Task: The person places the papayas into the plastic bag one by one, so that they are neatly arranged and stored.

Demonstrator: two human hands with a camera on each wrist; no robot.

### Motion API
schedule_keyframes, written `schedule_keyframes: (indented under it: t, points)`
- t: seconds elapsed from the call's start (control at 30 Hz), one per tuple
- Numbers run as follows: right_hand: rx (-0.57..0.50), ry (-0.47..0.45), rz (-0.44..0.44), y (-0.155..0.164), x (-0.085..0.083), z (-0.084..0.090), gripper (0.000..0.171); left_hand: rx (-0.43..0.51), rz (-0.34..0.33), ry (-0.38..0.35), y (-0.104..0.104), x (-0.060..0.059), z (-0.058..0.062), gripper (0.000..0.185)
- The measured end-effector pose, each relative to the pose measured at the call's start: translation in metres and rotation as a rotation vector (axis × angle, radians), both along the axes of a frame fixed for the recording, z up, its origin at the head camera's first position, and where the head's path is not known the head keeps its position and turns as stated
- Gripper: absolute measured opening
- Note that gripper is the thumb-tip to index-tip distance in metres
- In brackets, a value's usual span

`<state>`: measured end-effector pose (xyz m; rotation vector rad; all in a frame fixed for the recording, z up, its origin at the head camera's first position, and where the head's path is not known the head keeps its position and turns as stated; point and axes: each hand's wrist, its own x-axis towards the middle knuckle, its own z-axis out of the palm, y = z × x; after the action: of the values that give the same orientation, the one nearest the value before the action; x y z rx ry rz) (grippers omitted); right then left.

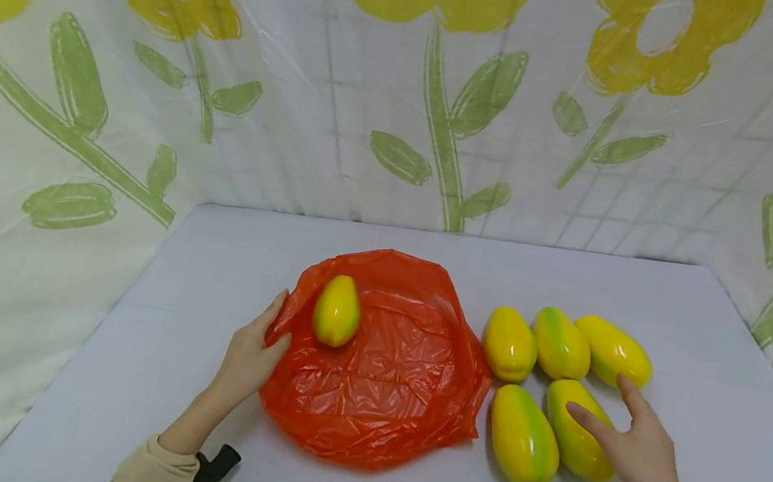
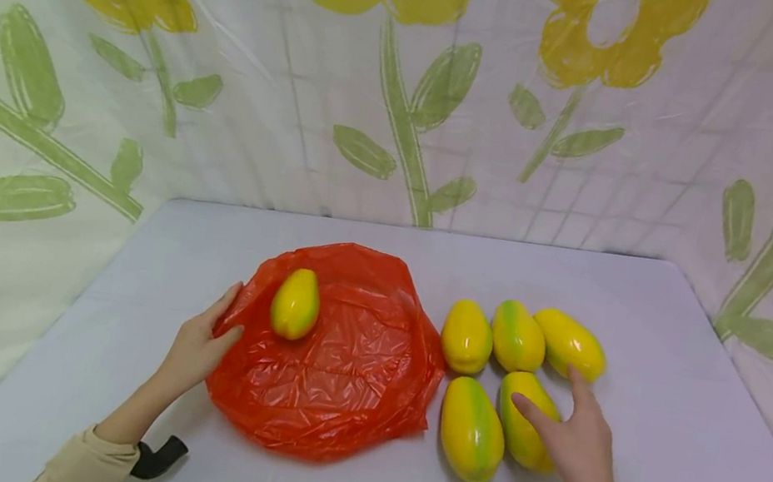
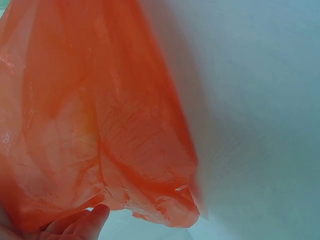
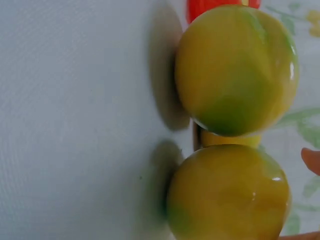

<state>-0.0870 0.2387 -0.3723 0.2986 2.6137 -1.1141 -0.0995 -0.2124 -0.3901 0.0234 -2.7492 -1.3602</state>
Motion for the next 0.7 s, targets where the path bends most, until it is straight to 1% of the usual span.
schedule_keyframes:
  t: [0.17,0.4,0.57,0.7]
  points:
    - [-0.001,-0.05,0.036,0.002,-0.003,-0.007,0.103,-0.006,0.0,0.004,0.0,0.0,0.0,0.062]
    - [-0.02,-0.086,0.068,0.002,-0.004,-0.02,0.105,-0.013,0.001,0.004,0.001,0.001,0.0,0.062]
    - [-0.024,-0.131,0.066,0.0,-0.004,-0.027,0.106,-0.011,0.0,0.004,0.001,0.001,0.0,0.062]
    - [-0.035,-0.134,0.063,0.0,-0.004,-0.028,0.106,-0.01,0.003,0.002,0.001,0.001,0.0,0.062]
